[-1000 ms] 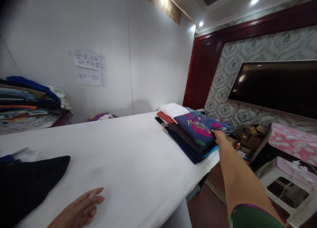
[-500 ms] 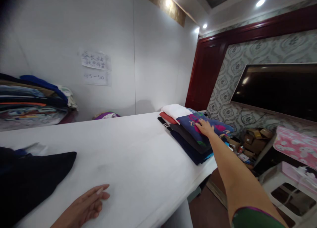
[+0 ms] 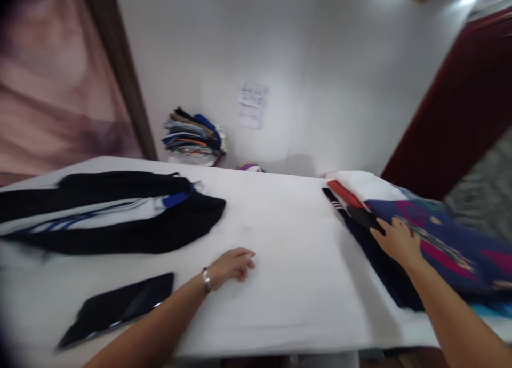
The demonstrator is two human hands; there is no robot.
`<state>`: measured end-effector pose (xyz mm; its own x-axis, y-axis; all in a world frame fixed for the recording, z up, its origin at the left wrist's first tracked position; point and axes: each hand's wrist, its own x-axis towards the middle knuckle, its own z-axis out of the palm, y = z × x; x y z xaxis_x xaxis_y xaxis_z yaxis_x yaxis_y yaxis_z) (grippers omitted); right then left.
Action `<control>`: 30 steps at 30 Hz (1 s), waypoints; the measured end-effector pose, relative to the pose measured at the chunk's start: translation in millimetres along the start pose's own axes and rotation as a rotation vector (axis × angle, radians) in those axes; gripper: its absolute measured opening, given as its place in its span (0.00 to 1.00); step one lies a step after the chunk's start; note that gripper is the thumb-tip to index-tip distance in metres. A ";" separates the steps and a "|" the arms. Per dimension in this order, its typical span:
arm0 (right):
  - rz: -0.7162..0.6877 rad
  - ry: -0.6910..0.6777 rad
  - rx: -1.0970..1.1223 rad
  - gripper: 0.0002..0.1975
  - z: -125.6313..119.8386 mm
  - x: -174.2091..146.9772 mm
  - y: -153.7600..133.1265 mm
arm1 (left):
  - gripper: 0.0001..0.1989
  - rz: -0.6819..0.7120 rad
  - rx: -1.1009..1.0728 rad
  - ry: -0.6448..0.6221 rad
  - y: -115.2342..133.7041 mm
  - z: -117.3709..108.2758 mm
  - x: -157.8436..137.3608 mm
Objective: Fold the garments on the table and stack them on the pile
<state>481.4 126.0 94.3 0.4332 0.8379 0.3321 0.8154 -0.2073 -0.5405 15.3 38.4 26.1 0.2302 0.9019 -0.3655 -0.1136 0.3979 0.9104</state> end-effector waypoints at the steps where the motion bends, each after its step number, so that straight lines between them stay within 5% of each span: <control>1: -0.094 -0.069 -0.015 0.11 17.2 -9.7 -4.1 | 0.14 0.006 -0.011 0.000 -0.4 1.0 -0.6; 4: -0.188 -0.362 0.166 0.13 72.8 -53.4 -25.8 | 0.10 0.038 -0.049 0.036 -4.0 4.2 -2.9; 8: -0.346 -0.565 0.428 0.13 130.3 -128.4 -77.3 | 0.10 0.117 -0.034 0.074 -11.4 9.1 -8.3; 14: -0.648 -0.856 0.530 0.19 158.7 -188.9 -148.5 | 0.17 0.358 0.227 0.092 17.8 -4.7 -31.1; 17: -0.671 -0.878 0.516 0.19 168.2 -195.7 -162.8 | 0.19 0.474 0.531 0.283 52.5 -38.2 -45.0; 22: -0.774 -0.766 0.484 0.19 189.9 -200.5 -155.8 | 0.20 0.568 0.891 0.724 105.0 -130.8 -56.6; 27: -0.832 -0.727 0.460 0.20 197.9 -203.2 -146.2 | 0.15 0.449 1.405 1.022 142.1 -214.8 -51.9; 30: -0.874 -0.679 0.443 0.20 202.7 -202.1 -141.7 | 0.18 0.328 1.575 1.085 157.0 -247.4 -40.9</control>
<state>200.5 88.4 -52.9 -0.6036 0.7321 0.3158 0.4715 0.6471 -0.5991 -251.0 105.5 136.0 -0.2881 0.8480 0.4449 0.9545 0.2918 0.0619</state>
